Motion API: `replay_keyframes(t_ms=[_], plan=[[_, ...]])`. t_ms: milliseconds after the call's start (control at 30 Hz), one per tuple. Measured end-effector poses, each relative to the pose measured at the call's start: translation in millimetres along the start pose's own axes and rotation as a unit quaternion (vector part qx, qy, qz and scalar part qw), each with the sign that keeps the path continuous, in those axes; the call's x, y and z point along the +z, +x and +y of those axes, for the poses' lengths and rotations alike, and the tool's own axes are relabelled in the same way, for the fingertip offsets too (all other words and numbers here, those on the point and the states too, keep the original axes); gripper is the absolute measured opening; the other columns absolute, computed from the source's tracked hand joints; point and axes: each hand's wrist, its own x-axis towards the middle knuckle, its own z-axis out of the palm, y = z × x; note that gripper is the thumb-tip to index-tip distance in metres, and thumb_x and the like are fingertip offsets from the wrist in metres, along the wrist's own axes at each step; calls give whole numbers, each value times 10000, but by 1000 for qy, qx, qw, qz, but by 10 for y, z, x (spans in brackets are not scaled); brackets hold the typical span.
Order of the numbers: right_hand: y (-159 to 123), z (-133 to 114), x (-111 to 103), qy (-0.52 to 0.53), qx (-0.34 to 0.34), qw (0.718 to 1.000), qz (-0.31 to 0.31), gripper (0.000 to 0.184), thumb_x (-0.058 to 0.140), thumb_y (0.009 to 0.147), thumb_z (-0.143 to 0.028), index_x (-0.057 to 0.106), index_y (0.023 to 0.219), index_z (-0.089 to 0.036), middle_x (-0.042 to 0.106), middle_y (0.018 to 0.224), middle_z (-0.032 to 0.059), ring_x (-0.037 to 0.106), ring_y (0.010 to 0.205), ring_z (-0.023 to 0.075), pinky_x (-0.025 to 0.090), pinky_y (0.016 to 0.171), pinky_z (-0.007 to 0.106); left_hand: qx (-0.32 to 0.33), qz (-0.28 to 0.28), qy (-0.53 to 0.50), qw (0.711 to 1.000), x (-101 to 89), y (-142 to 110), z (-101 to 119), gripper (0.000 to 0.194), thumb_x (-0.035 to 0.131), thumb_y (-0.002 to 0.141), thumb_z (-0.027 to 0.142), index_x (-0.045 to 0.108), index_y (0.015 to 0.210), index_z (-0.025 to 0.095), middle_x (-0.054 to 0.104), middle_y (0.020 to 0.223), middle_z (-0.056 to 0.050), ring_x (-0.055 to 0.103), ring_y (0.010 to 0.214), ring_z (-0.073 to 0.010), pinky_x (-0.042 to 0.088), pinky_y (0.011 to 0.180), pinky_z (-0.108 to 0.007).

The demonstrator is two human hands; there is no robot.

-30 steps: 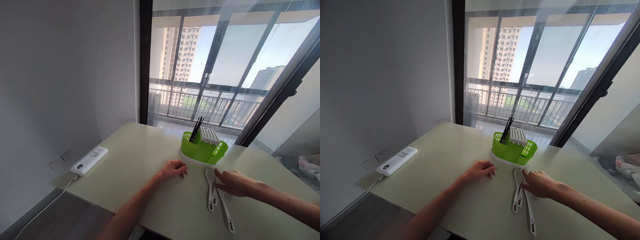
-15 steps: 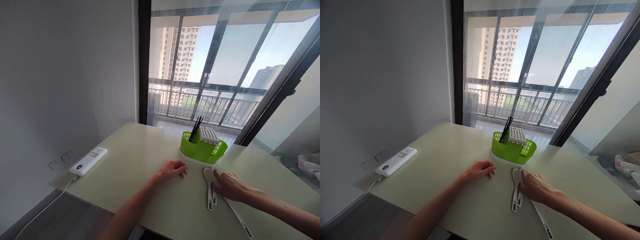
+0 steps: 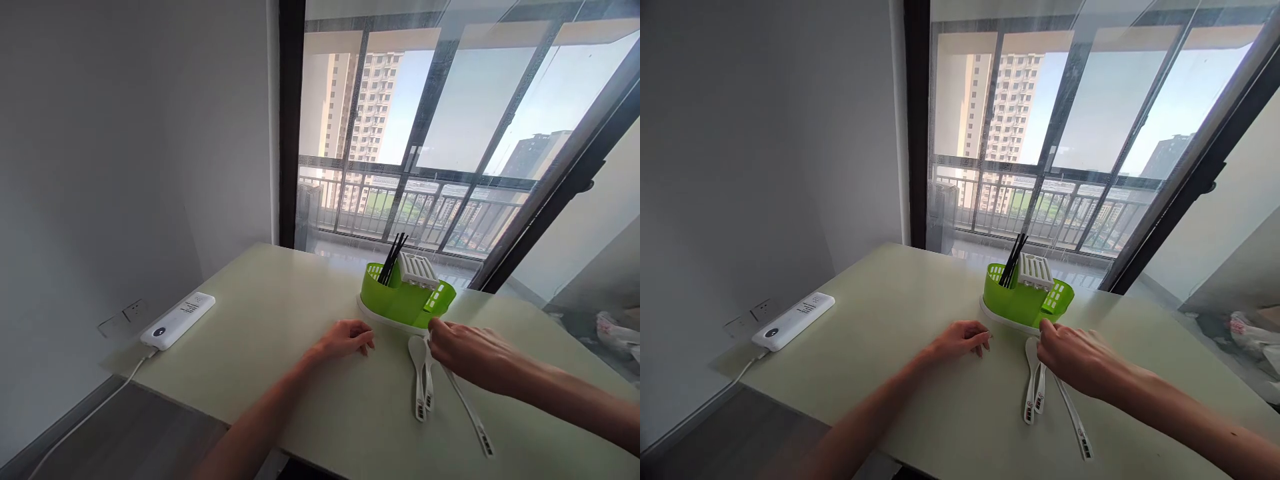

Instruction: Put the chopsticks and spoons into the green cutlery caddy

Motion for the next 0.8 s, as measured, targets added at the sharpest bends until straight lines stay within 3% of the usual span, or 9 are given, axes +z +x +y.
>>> replay_keyframes(t_ms=[133,267,467,633,800], plan=[[-68,-63,-419,36,-15,997,63,239,327,1003,-386,502,965,-229,698,941,79,623,618,167,288,513,286,4,0,4,1000,0,0,8,504,626,827,650,654,913,153,732,881,-59,661,663,-123,480,656,-265],[-33,-96,-762,46,-22,988,149,356,303,1023,-428,492,1255,-234,675,1201,121,664,646,163,344,486,274,6,-1,8,1000,-7,-7,19,507,619,831,651,649,910,152,732,885,-61,658,660,-122,484,650,-264],[211,-174,-1143,21,-18,957,290,411,298,1034,-425,472,1325,-192,647,1233,157,654,648,188,405,516,290,1,-2,12,1000,-12,-6,14,514,622,829,654,653,934,152,733,894,-69,664,668,-127,478,643,-261],[409,-297,-1228,22,-15,931,364,415,286,1039,-385,440,1360,-172,609,1270,177,660,711,223,437,558,326,2,-3,10,1000,-13,9,-15,535,626,821,666,661,941,146,733,891,-73,665,669,-126,488,656,-264],[584,-393,-1100,-22,-14,911,410,387,299,1039,-328,444,1358,-162,598,1223,173,656,842,276,452,633,355,0,-3,8,1000,-12,9,-37,532,639,820,657,671,973,149,740,902,-75,670,673,-128,510,686,-274]])
